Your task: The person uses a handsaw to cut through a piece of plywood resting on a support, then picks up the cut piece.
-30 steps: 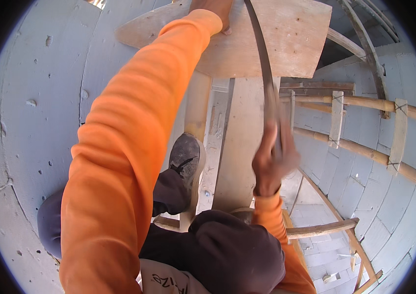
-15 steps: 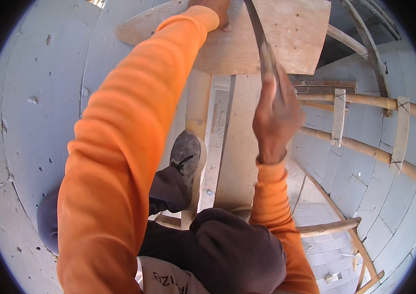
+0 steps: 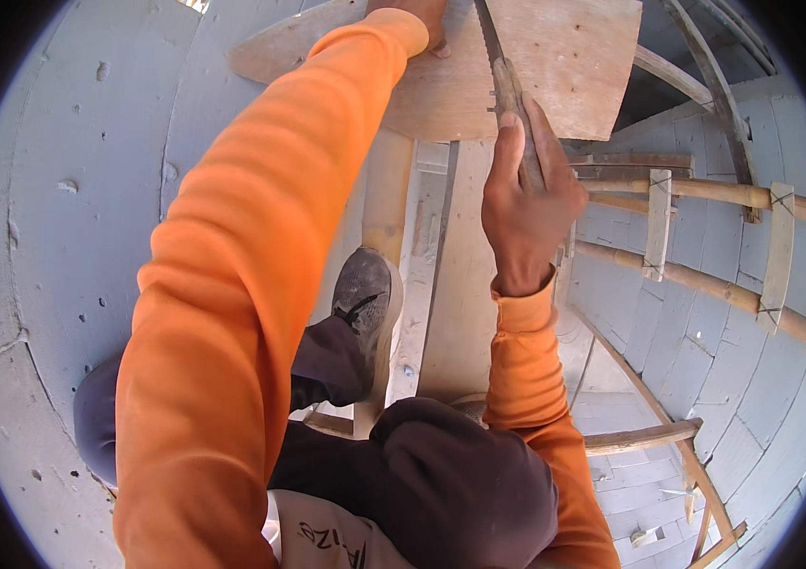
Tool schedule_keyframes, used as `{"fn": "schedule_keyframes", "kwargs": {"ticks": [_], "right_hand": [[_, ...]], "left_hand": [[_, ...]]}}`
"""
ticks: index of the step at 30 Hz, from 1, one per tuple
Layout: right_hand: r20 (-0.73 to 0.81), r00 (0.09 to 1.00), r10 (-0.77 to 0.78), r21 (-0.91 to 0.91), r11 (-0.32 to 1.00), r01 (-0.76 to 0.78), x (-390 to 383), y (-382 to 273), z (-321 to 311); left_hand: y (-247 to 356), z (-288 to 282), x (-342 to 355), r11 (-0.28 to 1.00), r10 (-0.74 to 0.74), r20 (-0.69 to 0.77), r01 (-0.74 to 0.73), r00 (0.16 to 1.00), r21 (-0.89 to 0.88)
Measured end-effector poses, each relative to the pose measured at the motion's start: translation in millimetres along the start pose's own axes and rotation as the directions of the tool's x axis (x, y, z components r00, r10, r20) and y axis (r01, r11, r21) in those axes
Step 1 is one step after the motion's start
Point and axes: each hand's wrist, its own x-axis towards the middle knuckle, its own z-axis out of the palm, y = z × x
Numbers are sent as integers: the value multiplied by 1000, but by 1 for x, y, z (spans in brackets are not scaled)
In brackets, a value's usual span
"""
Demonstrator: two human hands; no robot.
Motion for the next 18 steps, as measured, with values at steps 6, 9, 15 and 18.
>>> {"fn": "schedule_keyframes", "kwargs": {"ticks": [6, 9, 15, 18], "right_hand": [[93, 957, 275, 85, 955, -283, -115, -26, -64], [32, 977, 209, 36, 977, -210, -125, -19, -64], [28, 999, 17, 33, 999, -18, 2, -4, -9], [83, 988, 127, 60, 989, -132, -70, -11, -39]], "left_hand": [[-25, 1, 6, 999, -14, -97, 18, 995, 38], [-10, 3, 8, 997, -51, -57, 54, 997, 47], [-9, 2, -1, 1000, 5, -16, -5, 1000, 11], [-22, -12, -5, 999, -42, 50, 40, 998, 35]]}}
